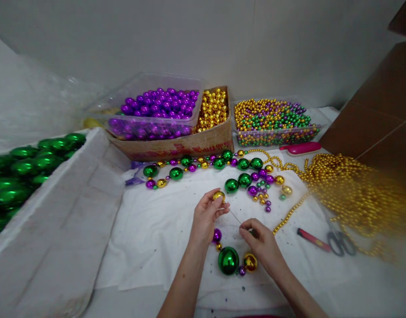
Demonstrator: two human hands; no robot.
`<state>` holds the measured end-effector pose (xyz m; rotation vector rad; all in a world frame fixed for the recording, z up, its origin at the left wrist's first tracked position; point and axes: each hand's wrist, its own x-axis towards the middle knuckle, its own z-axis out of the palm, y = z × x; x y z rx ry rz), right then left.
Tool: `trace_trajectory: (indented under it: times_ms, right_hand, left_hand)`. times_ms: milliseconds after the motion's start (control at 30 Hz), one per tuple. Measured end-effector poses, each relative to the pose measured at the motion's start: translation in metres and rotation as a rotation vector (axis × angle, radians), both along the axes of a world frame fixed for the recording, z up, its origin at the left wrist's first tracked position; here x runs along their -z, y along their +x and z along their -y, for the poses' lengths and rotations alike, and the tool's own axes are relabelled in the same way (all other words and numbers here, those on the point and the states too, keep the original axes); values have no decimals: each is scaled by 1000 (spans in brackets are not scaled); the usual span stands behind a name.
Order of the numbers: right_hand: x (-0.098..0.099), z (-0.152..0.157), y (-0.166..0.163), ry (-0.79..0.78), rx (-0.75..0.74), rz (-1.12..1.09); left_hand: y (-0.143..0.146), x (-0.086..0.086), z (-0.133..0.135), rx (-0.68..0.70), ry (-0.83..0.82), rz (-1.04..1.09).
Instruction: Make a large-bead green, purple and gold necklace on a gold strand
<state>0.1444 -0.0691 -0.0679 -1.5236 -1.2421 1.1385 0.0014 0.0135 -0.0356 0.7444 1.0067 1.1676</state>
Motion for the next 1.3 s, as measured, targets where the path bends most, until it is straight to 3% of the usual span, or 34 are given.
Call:
trace_trajectory:
  times_ms: [133,267,367,500,667,867,1000,1167,1300]
  right_hand:
    - [-5,3,8,25,-49,187]
    - [-15,4,16,153,-35,302]
    - [-21,2,14,183,76,153]
    - [-25,-1,4,173,285,-121]
    - [-36,-4,-6,334,407,-230]
    - [-51,2,-5,428,321,-62]
    - [-54,8,-7,546,246,92]
    - [-60,4,-11,745,46,263]
    - [-64,-2,-17,771,-19,344]
  left_hand:
    - [-8,-12,-5,-55,66,-22]
    - [-9,-21,-8,-65,109,0]
    - [-6,-20,-8,-63,86,92]
    - [-2,-8,-7,-76,-64,270]
    - [1,6,-4,-110,-304,441]
    - [0,13,-3,-107,-451,550]
    - [1,15,-4,-106,-483,553]
    - [2,14,-1,-76,-505,540]
    - [1,13,0,-39,-483,543]
